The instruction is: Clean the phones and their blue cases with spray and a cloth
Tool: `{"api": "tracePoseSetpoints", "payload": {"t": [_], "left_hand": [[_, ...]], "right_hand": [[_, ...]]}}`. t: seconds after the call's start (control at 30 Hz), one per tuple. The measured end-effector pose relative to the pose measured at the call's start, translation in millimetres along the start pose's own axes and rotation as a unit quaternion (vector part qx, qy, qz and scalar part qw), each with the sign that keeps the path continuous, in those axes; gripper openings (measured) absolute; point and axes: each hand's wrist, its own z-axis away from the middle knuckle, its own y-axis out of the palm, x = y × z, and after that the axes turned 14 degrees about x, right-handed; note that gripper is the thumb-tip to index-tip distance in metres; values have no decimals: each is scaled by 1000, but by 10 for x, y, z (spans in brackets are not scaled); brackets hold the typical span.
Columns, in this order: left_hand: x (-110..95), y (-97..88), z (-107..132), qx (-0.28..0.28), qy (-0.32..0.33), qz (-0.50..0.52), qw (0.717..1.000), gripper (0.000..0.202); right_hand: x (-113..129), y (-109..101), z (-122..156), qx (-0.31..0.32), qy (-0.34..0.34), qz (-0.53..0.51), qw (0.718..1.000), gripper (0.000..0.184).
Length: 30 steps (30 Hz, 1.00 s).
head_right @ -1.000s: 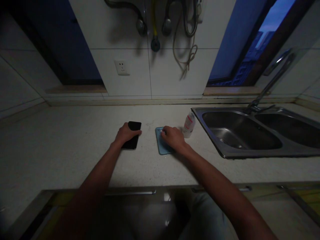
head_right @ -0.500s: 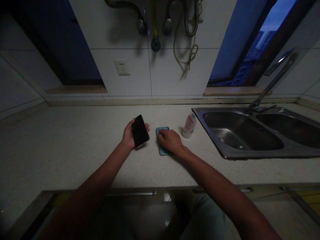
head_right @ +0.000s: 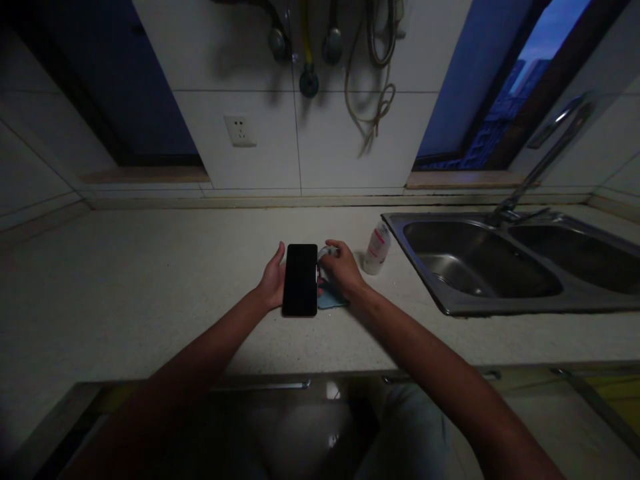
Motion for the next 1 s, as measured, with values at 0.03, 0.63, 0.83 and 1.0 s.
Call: {"api": "tracePoseSetpoints", "payload": {"t": [0.03,0.63,0.83,1.0], "left_hand": [[15,8,0,4,-2,-1,1000,81],[63,110,-65,-123,60,37,990,81],[-3,74,-60,-111,62,38,991,89],[-6,95,-63,-81,57,35,994,88]], "right_hand": [[-6,-25,-10,-31,-27,27,999,53],[-3,-5,139,337,-345,564,671,41],[98,37,226,405,-375,511,658,31],[53,22,174,301,-346,553,696,29]]}}
